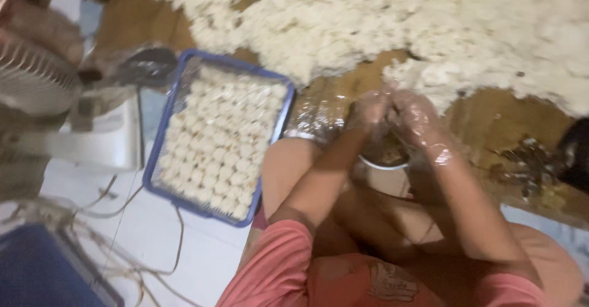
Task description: The person, wearing disposable gloves, sits on the floor and shapes balls from a white flaky material, presses a portion of brown filling from a bowl into each ball, closes the material around it, and places the finished ball into a blue perforated tray, repeating the cycle.
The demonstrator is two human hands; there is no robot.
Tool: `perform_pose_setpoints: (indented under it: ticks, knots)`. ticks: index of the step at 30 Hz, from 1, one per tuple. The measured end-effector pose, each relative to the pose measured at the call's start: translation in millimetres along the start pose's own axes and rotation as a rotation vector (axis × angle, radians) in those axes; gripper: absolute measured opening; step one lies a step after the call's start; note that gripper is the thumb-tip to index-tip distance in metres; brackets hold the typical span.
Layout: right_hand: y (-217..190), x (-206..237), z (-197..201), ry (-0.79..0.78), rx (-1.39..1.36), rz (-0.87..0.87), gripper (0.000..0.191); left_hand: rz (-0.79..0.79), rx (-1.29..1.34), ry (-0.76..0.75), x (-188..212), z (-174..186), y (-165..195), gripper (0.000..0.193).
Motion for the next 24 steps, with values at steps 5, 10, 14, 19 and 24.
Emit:
perform_pose_setpoints:
  ticks: [5,10,14,19,24]
  knots:
    - [12,-22,6,-0.039,-0.097,-0.518,0.013,-0.075,-0.185,0.035,5,11,1,0.031]
    - [33,-44,11,-0.192,0.386,-0.694,0.022,-0.252,-0.118,0.117,28,49,31,0.023]
    - [59,-36,3,-0.071,0.412,-0.747,0.026,-0.527,-0.408,0.487,56,158,21,0.017]
    - [104,1,-1,0.051,0.349,-0.694,0.027,-0.208,-0.717,0.865,99,308,-76,0.054]
    - [140,31,4,0.548,-0.178,-0.463,0.018,0.191,-1.109,0.2,122,303,-139,0.035]
Point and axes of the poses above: each hand's wrist, its own x-axis away from the middle knuckle, its own z-axis out of the back of the hand, y = z × x, the point moved 2 cm from there along -x, towards the middle knuckle, and after that the axes turned 9 degrees about -x, right-handed, at the moved point
